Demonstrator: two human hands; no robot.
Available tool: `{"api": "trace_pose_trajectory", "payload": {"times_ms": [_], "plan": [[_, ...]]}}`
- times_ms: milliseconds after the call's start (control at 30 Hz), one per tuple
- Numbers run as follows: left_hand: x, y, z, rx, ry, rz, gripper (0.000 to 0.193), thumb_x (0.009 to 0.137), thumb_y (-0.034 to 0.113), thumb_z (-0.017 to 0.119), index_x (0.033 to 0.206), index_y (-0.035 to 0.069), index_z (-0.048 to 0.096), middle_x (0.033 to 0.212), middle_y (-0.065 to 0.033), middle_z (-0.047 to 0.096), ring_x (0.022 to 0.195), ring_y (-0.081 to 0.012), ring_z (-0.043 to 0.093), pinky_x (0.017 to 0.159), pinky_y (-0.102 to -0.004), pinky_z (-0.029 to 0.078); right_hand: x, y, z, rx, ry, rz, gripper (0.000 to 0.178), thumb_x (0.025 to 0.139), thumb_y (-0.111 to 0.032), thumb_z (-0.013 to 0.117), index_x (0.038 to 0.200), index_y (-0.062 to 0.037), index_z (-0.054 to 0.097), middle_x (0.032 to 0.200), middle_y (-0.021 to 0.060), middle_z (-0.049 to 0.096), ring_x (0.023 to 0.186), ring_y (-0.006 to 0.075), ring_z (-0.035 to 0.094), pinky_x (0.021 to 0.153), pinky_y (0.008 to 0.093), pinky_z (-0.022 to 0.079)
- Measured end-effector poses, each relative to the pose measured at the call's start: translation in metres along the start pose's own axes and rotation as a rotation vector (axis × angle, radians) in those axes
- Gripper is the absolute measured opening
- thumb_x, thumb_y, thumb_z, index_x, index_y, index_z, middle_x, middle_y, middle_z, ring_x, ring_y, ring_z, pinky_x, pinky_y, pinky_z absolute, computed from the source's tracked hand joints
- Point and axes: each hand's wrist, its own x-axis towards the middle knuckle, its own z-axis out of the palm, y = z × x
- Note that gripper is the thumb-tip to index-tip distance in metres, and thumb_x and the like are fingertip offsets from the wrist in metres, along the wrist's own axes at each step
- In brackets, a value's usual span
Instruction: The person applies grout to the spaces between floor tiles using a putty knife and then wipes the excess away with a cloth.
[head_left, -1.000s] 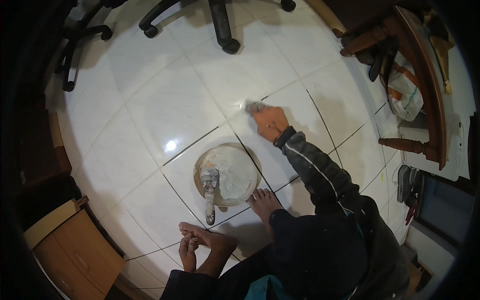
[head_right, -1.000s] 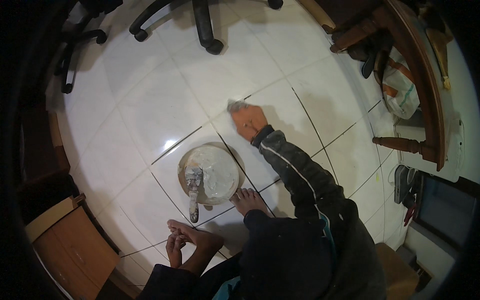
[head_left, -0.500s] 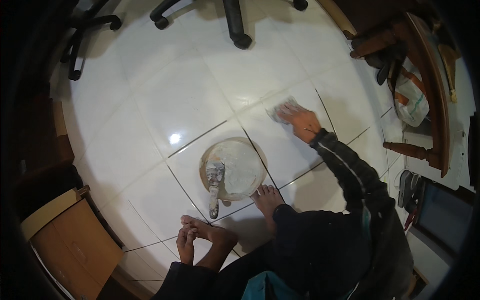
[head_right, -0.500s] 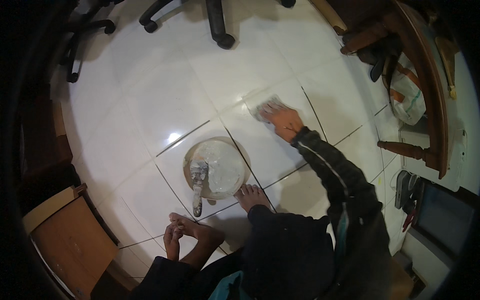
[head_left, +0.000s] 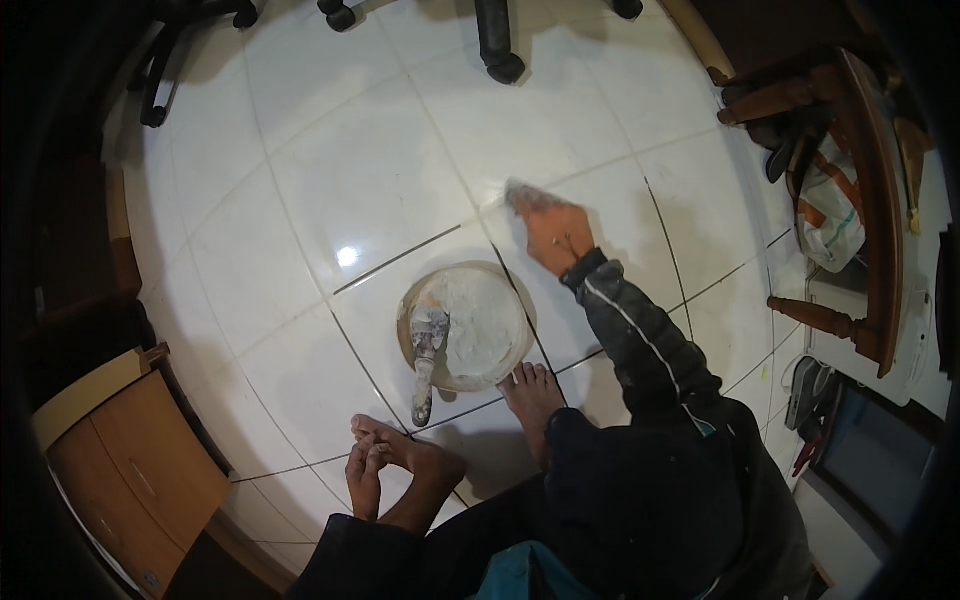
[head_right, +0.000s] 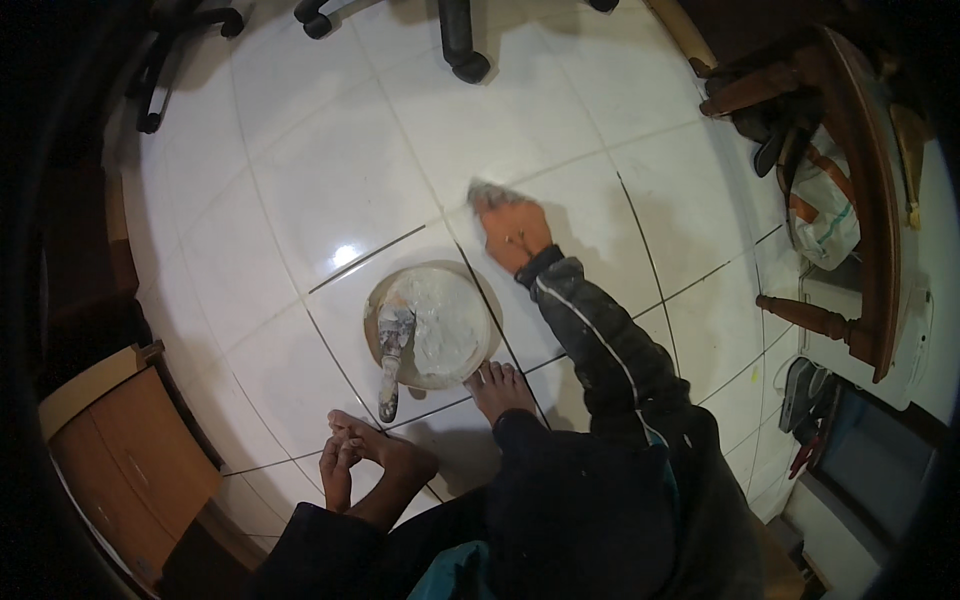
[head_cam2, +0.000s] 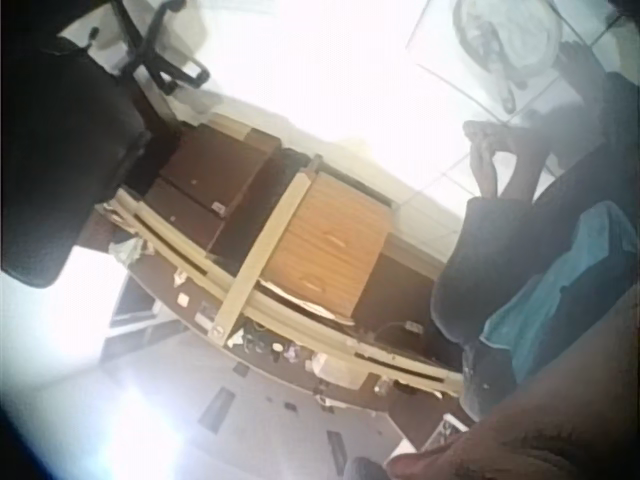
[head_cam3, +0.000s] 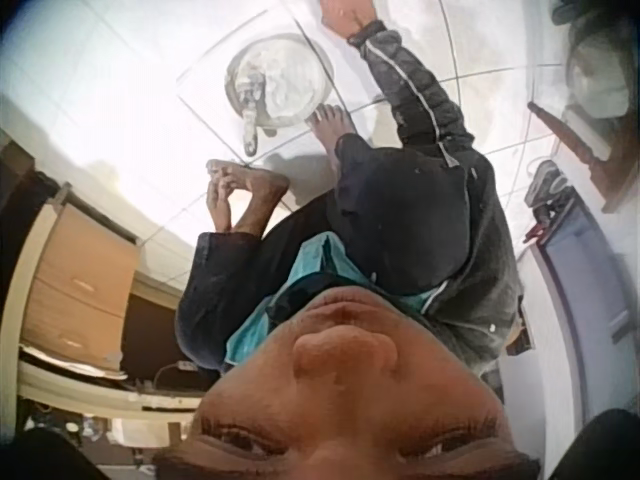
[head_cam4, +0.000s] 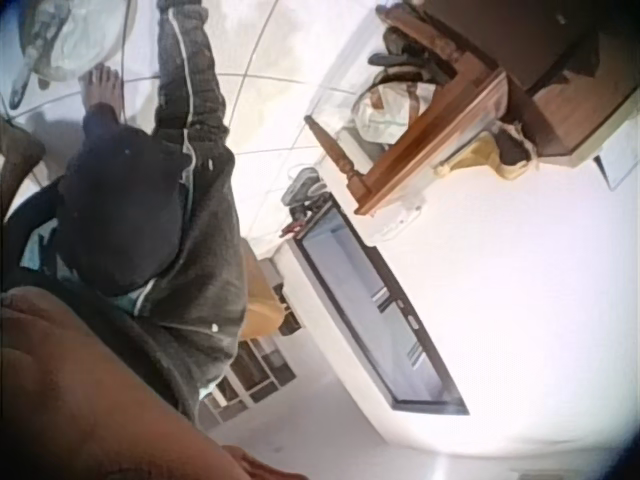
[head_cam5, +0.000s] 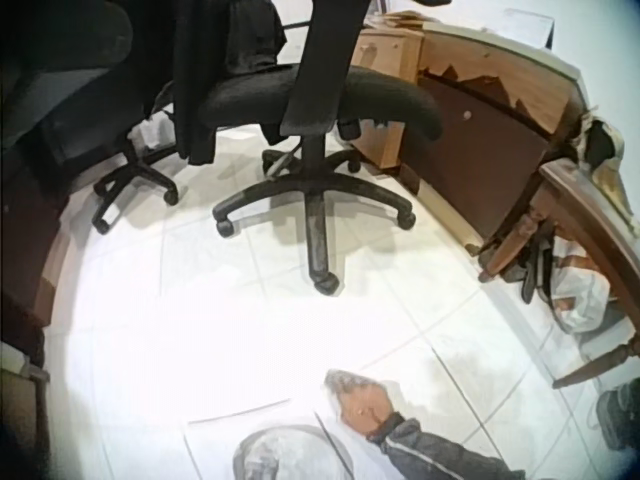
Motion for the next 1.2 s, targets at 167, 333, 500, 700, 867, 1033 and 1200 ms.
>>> {"api": "trace_pose_trajectory", "payload": {"times_ms": [167, 333, 500, 700, 867, 1033, 1200], "plan": [[0.0, -0.006, -0.004, -0.005, 0.005, 0.054, 0.03, 0.1, 0.018, 0.051, 0.122, 0.0, 0.054, 0.103, -0.0066, 0.065, 0.093, -0.0127, 0.061, 0.081, -0.0274, 0.049, -0.04, 0.004, -0.028, 0.146, -0.26, -0.301, 0.046, 0.075, 0.001, 0.056, 0.117, -0.0163, 0.065, 0.116, 0.0018, 0.068, 0.113, 0.0207, 0.06, 0.089, 0.039, 0.048], [0.0, -0.004, -0.004, 0.035, 0.003, -0.004, 0.031, 0.1, 0.01, 0.048, 0.126, -0.007, 0.05, 0.105, -0.0115, 0.063, 0.094, -0.0164, 0.061, 0.083, -0.0285, 0.049, -0.013, 0.029, -0.047, 0.179, -0.304, -0.112, 0.046, 0.076, 0.004, 0.054, 0.113, -0.0197, 0.068, 0.119, -0.0015, 0.067, 0.113, 0.02, 0.061, 0.091, 0.0393, 0.045], [0.01, -0.006, -0.009, 0.049, -0.027, 0.021, 0.033, 0.1, 0.02, 0.051, 0.125, -0.002, 0.054, 0.103, -0.0065, 0.065, 0.093, -0.0142, 0.061, 0.081, -0.0275, 0.049, 0.015, 0.017, -0.021, 0.179, -0.144, -0.324, 0.046, 0.075, 0.005, 0.054, 0.114, -0.0164, 0.066, 0.126, 0.0032, 0.062, 0.123, 0.0251, 0.052, 0.099, 0.039, 0.041], [0.004, -0.008, -0.014, 0.082, 0.009, 0.063, 0.031, 0.1, 0.023, 0.052, 0.12, 0.0, 0.054, 0.102, -0.0081, 0.065, 0.093, -0.0154, 0.061, 0.083, -0.0301, 0.05, -0.029, 0.023, -0.018, 0.084, -0.186, -0.585, 0.032, 0.074, -0.004, 0.058, 0.101, -0.0181, 0.07, 0.106, 0.0032, 0.067, 0.11, 0.0232, 0.058, 0.102, 0.0407, 0.039], [0.001, -0.011, -0.006, 0.07, -0.008, 0.015, 0.032, 0.1, 0.022, 0.053, 0.121, -0.001, 0.054, 0.103, -0.0082, 0.065, 0.093, -0.0159, 0.061, 0.081, -0.0291, 0.05, -0.064, 0.061, -0.052, 0.089, -0.543, -0.465, 0.036, 0.07, -0.003, 0.059, 0.101, -0.0169, 0.071, 0.102, 0.0037, 0.068, 0.101, 0.0254, 0.062, 0.096, 0.041, 0.044], [0.007, 0.004, 0.002, 0.076, -0.039, 0.023, 0.033, 0.099, 0.013, 0.05, 0.126, -0.007, 0.051, 0.103, -0.0115, 0.063, 0.094, -0.0166, 0.06, 0.083, -0.0284, 0.049, -0.064, 0.061, -0.06, 0.759, -0.331, 0.169, 0.045, 0.076, 0.004, 0.053, 0.119, -0.0069, 0.062, 0.102, 0.006, 0.068, 0.087, 0.0245, 0.067, 0.083, 0.0359, 0.055], [0.018, 0.008, -0.001, 0.054, -0.089, 0.089, 0.029, 0.1, 0.014, 0.051, 0.122, -0.005, 0.051, 0.105, -0.0103, 0.061, 0.095, -0.0165, 0.06, 0.083, -0.029, 0.05, -0.088, 0.049, -0.045, 1.692, -0.096, 0.778, 0.046, 0.083, 0.007, 0.055, 0.127, -0.0052, 0.055, 0.097, 0.0048, 0.064, 0.082, 0.0097, 0.064, 0.068, 0.0265, 0.058]]}}
